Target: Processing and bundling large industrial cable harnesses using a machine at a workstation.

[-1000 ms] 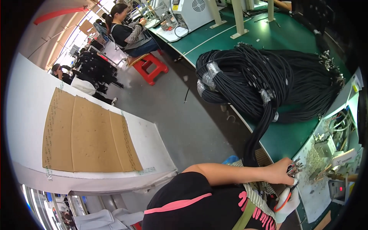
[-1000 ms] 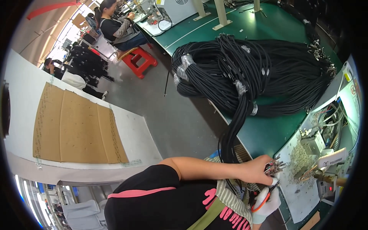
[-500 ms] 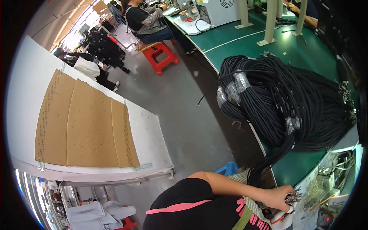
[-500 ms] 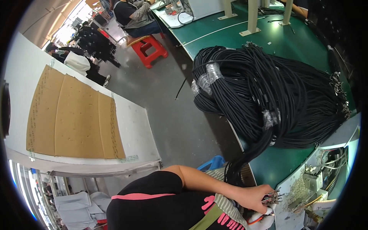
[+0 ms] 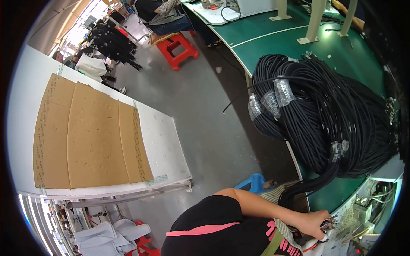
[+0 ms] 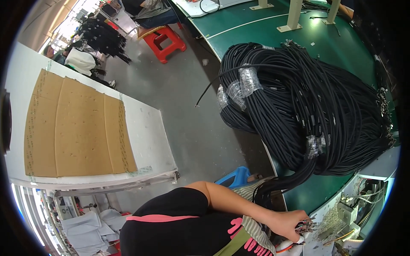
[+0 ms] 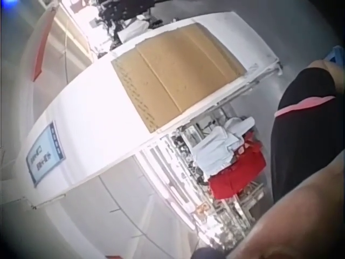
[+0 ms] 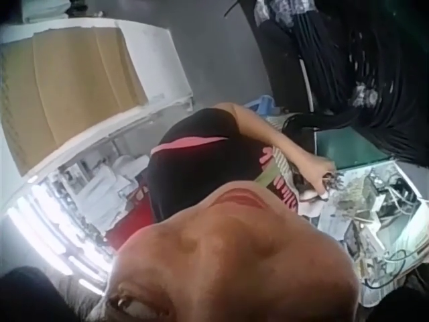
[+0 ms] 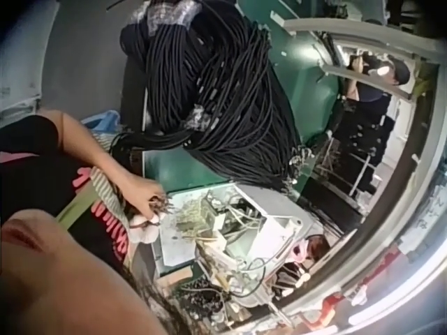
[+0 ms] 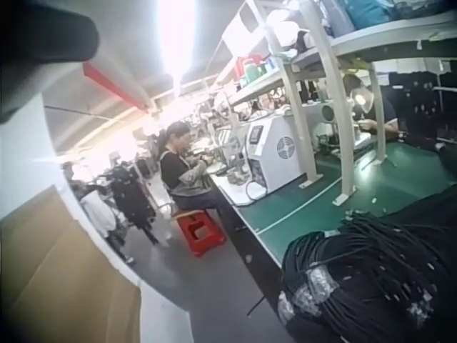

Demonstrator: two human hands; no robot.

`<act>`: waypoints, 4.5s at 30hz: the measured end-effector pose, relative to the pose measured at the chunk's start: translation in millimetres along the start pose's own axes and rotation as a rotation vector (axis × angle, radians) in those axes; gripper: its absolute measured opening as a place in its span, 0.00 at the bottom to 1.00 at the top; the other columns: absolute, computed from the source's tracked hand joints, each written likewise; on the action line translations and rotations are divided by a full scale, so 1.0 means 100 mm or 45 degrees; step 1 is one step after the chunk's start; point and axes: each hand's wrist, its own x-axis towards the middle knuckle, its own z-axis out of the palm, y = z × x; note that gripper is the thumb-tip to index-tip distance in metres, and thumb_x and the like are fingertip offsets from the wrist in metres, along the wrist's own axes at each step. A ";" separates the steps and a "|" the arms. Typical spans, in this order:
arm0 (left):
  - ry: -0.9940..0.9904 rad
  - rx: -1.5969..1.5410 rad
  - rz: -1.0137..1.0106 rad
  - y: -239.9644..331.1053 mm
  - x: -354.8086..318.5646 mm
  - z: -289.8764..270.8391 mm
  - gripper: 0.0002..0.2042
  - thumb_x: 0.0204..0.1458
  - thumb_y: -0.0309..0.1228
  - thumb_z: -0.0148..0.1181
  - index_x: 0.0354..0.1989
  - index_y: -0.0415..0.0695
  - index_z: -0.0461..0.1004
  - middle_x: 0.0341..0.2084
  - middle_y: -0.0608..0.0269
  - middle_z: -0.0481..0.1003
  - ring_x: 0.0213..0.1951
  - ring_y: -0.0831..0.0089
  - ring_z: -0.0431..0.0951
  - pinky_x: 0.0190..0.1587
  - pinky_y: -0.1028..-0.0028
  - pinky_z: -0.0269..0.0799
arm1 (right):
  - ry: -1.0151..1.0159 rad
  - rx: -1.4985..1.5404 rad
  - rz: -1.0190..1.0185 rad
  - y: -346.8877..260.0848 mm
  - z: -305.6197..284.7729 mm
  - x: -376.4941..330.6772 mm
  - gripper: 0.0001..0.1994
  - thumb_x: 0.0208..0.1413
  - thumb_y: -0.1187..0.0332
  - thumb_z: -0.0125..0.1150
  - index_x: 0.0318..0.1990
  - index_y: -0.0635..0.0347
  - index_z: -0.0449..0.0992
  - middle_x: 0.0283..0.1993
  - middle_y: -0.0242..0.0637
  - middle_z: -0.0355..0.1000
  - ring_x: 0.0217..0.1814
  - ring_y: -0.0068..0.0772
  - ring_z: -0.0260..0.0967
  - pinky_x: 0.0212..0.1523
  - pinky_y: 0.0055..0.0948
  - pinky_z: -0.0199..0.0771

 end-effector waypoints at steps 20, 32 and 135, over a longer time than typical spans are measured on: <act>-0.117 -0.033 -0.121 0.02 0.02 0.03 0.12 0.37 0.27 0.61 0.31 0.35 0.73 0.20 0.63 0.72 0.24 0.78 0.69 0.28 0.74 0.66 | 0.133 -0.290 -0.076 -0.02 -0.35 -0.06 0.11 0.51 0.65 0.60 0.30 0.67 0.72 0.23 0.44 0.68 0.22 0.50 0.65 0.23 0.39 0.64; -0.193 -0.001 -0.295 0.07 0.00 0.10 0.13 0.40 0.26 0.61 0.36 0.36 0.74 0.24 0.64 0.74 0.27 0.81 0.69 0.31 0.77 0.67 | 0.003 -0.128 0.092 -0.05 -0.55 -0.25 0.08 0.44 0.71 0.62 0.26 0.66 0.70 0.23 0.45 0.66 0.20 0.47 0.64 0.21 0.40 0.60; -0.178 0.409 -0.498 0.27 0.35 1.02 0.06 0.52 0.21 0.58 0.38 0.35 0.71 0.25 0.67 0.72 0.23 0.84 0.70 0.24 0.80 0.66 | -0.332 1.446 1.465 0.32 -1.76 0.39 0.10 0.53 0.65 0.58 0.31 0.65 0.74 0.19 0.33 0.70 0.17 0.19 0.67 0.20 0.20 0.65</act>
